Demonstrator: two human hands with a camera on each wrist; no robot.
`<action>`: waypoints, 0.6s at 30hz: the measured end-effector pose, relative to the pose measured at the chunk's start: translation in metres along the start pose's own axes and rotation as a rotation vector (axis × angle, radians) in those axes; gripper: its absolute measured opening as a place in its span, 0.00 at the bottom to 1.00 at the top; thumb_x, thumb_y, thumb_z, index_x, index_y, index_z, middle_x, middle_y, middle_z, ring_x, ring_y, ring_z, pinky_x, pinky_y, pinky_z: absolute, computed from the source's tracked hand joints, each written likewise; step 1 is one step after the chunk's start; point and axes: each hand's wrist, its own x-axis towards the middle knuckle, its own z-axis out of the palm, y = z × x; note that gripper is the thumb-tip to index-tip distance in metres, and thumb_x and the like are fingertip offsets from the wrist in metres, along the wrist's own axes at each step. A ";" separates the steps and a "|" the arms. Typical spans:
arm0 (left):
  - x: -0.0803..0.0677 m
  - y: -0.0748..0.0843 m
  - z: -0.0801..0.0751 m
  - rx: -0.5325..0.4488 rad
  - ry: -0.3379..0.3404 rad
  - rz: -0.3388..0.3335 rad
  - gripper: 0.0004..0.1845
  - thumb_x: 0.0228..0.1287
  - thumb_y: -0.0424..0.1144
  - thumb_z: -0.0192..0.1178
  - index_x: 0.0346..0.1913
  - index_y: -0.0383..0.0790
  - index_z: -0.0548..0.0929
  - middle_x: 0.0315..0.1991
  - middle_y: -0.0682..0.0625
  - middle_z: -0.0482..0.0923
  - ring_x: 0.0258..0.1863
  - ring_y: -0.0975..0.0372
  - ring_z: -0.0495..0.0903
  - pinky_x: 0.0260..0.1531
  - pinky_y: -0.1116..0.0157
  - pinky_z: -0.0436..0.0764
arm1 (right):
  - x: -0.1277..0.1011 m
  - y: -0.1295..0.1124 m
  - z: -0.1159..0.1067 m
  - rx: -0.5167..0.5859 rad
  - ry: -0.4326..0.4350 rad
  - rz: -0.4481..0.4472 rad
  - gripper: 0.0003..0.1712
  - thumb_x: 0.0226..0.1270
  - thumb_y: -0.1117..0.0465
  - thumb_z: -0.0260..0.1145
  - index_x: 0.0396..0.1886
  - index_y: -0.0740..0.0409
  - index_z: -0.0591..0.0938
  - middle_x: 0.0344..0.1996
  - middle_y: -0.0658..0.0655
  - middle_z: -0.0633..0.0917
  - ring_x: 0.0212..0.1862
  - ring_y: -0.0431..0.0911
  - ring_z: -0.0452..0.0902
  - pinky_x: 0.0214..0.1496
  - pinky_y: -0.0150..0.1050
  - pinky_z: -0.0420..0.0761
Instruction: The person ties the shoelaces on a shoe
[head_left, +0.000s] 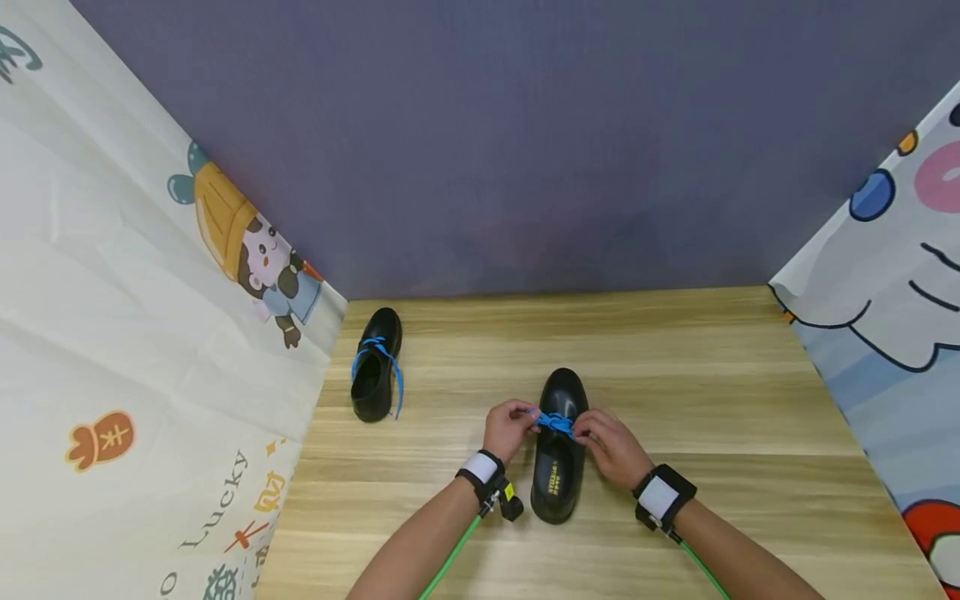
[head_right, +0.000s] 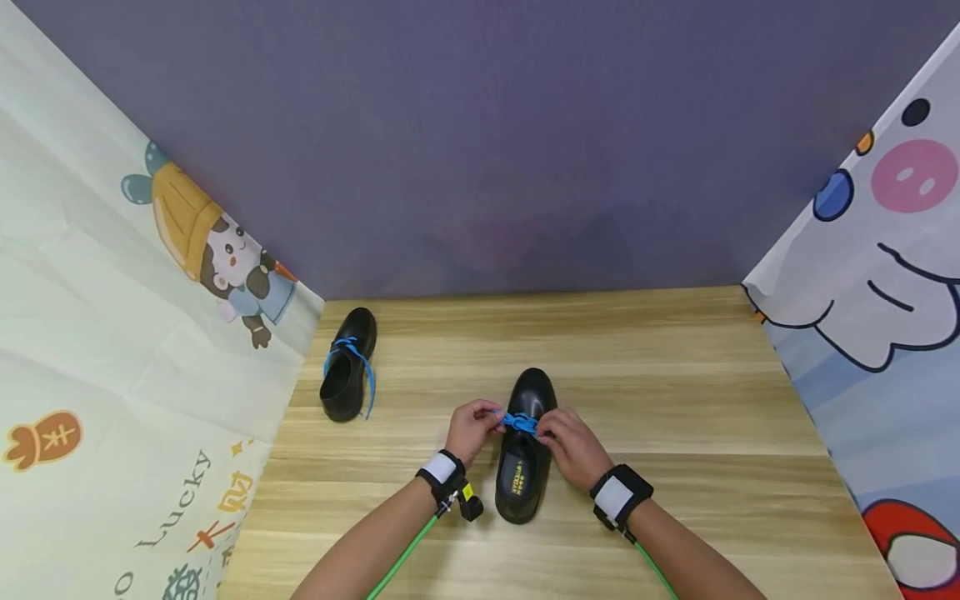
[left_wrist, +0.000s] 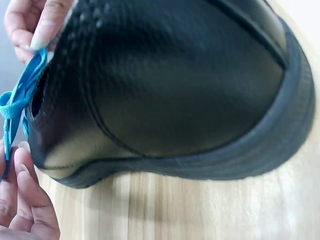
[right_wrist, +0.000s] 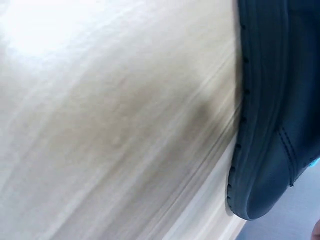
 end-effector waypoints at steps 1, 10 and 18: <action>0.001 -0.002 -0.001 0.008 0.005 -0.003 0.06 0.65 0.26 0.64 0.41 0.23 0.85 0.30 0.39 0.85 0.30 0.42 0.85 0.41 0.43 0.83 | -0.001 0.000 0.000 -0.005 0.004 -0.001 0.10 0.60 0.74 0.70 0.37 0.58 0.81 0.43 0.55 0.80 0.48 0.49 0.73 0.54 0.34 0.69; 0.007 -0.014 -0.005 0.083 0.047 0.032 0.07 0.64 0.30 0.67 0.41 0.27 0.86 0.30 0.44 0.84 0.27 0.60 0.82 0.34 0.61 0.84 | -0.005 0.000 0.001 -0.015 0.016 -0.022 0.17 0.52 0.79 0.73 0.36 0.58 0.81 0.40 0.53 0.79 0.45 0.46 0.72 0.51 0.33 0.70; 0.006 -0.012 -0.006 0.235 0.144 0.097 0.05 0.61 0.32 0.69 0.38 0.32 0.89 0.24 0.51 0.76 0.26 0.66 0.71 0.28 0.69 0.73 | -0.005 -0.006 0.000 0.005 -0.034 0.002 0.16 0.54 0.79 0.70 0.35 0.56 0.80 0.42 0.52 0.77 0.47 0.45 0.71 0.50 0.31 0.72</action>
